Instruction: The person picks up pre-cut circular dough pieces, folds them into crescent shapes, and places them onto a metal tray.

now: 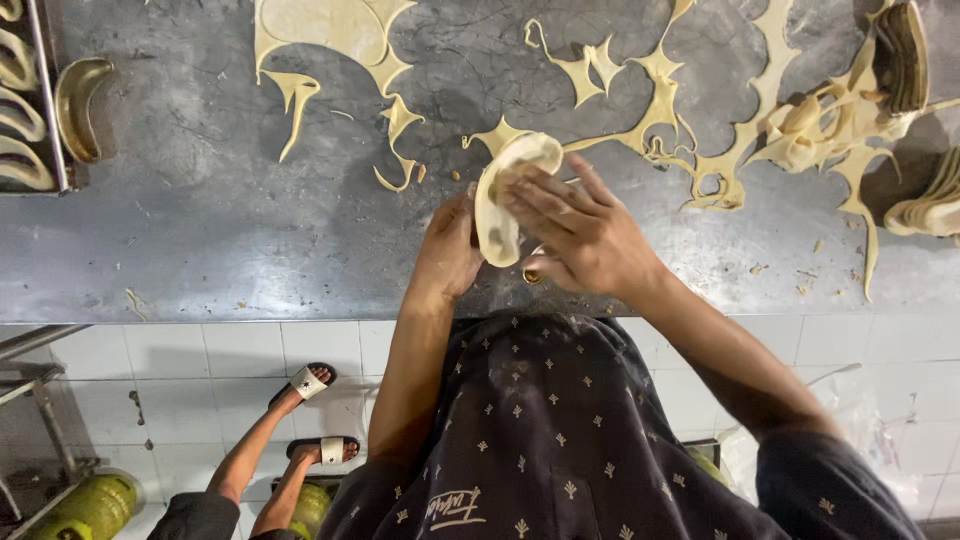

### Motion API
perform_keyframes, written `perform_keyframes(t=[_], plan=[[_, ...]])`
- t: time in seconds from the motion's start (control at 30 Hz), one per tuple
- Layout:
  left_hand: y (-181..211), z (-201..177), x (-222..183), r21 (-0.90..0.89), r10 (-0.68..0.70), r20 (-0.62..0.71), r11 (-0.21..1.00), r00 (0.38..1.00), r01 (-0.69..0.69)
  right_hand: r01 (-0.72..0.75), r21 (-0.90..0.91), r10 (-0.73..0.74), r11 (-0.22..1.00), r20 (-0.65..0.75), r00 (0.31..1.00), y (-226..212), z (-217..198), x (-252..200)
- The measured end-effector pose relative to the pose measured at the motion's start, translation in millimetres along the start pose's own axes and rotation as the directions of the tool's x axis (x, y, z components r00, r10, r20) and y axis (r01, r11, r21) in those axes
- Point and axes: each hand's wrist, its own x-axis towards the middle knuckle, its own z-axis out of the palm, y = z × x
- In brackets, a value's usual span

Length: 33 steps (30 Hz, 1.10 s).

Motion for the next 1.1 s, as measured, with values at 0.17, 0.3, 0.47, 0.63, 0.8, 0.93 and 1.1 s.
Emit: perform_keyframes(t=[0.17,0.3,0.47,0.63,0.8,0.93,1.1], plan=[[-8,-21,1,-0.048,0.005,-0.098,0.999,0.995,-0.01,-0.133,0.026,0.134,0.991,-0.041,0.99,0,-1,-1],[-1,1,0,0.022,0.024,0.001,0.999,1.0,-0.024,-0.202,0.115,0.194,0.973,0.077,0.978,-12,7,21],[4,-8,3,0.014,0.018,0.045,1.0,0.999,-0.019,-0.408,0.07,0.386,0.91,0.209,0.898,5,9,25],[-29,-44,21,-0.023,-0.083,0.108,0.996,0.991,0.085,-0.431,0.053,0.387,0.901,0.351,0.852,-18,-9,46],[-18,-33,26,0.036,-0.171,0.173,0.985,0.97,0.167,-0.107,0.22,0.042,0.97,0.28,0.959,-45,-21,33],[-11,-15,18,0.111,-0.28,0.22,0.959,0.934,0.262,0.101,0.304,-0.155,0.947,0.159,0.975,-47,-51,12],[-12,40,34,0.204,-0.375,0.309,0.924,0.874,0.325,-0.344,0.417,0.405,0.841,-0.063,0.912,7,-60,-40]])
